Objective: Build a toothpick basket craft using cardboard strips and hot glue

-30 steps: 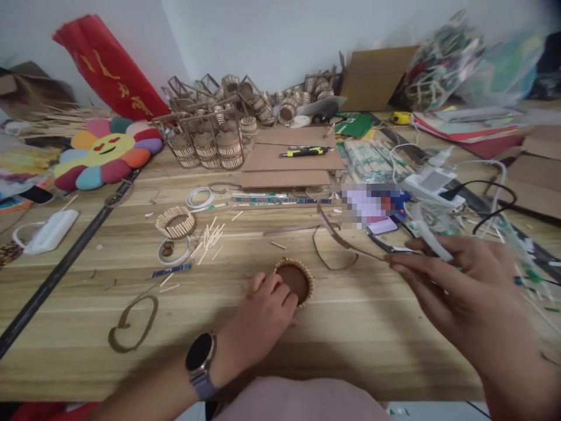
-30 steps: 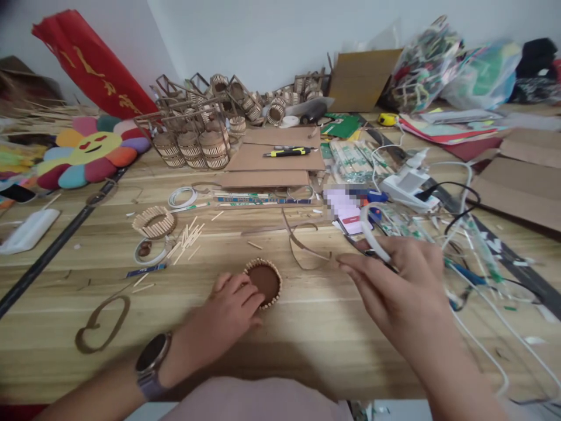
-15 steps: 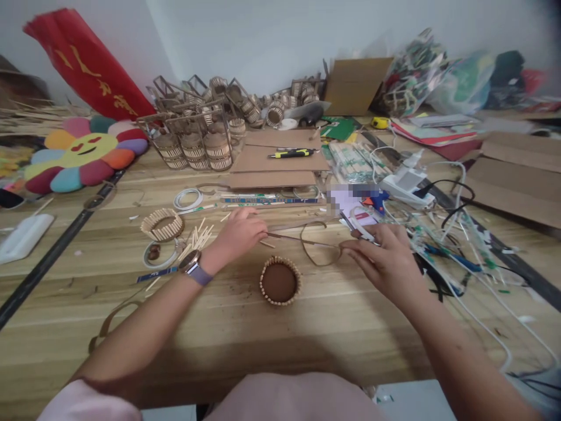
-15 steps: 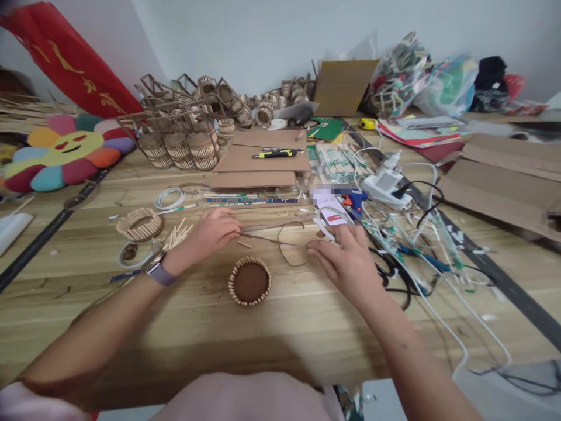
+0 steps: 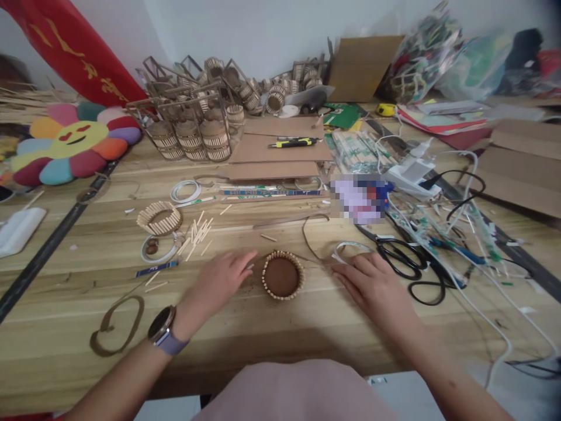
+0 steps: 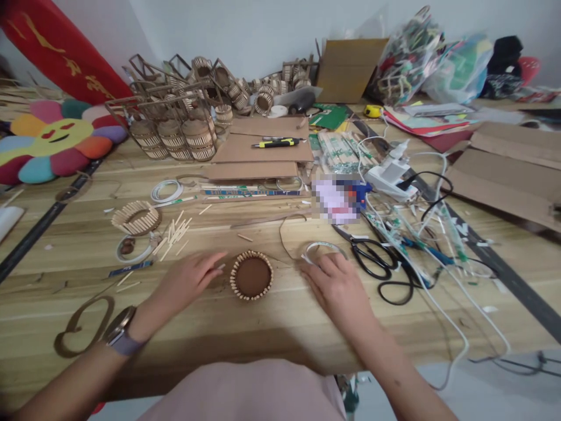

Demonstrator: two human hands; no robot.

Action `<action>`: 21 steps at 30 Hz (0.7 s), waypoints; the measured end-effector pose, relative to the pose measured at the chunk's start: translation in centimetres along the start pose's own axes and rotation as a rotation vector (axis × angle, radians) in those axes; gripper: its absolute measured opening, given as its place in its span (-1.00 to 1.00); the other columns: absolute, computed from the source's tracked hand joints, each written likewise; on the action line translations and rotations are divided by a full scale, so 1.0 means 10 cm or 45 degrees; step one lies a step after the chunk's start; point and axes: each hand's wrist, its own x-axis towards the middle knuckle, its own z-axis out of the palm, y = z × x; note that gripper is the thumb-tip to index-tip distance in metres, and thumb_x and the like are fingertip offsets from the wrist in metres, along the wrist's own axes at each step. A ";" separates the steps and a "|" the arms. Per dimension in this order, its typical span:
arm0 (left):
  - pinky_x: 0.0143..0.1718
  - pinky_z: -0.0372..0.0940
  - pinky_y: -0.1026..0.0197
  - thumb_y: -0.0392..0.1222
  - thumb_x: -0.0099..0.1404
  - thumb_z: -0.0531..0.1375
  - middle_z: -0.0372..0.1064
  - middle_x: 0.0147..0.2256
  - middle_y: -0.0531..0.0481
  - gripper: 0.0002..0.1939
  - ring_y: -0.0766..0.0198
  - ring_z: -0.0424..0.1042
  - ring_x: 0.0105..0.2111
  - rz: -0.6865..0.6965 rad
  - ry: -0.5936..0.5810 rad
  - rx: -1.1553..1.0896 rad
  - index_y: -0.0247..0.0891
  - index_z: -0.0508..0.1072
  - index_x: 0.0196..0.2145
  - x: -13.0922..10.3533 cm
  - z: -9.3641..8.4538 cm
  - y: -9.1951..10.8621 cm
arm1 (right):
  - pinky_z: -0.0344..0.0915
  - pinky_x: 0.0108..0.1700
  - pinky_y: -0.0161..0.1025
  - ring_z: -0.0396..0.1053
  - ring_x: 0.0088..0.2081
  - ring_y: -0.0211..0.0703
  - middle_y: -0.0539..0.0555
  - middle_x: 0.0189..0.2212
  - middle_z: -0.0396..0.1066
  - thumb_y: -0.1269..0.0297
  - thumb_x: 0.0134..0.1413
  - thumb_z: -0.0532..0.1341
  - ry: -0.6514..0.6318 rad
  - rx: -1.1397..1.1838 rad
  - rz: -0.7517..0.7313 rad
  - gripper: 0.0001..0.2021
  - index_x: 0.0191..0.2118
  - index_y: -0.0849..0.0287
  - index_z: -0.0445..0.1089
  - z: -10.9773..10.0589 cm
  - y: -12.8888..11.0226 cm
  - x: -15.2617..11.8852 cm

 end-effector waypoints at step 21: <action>-0.32 0.28 0.20 -0.26 0.44 0.06 0.41 -0.39 -0.03 -0.78 0.22 0.35 -0.36 0.198 0.014 -0.133 -0.25 0.49 -0.29 -0.09 0.00 0.45 | 0.27 -0.24 -0.12 0.31 -0.32 -0.08 0.12 -0.43 0.45 0.26 0.34 0.09 0.043 0.202 0.074 -0.73 -0.30 0.18 0.51 0.18 -0.69 -0.05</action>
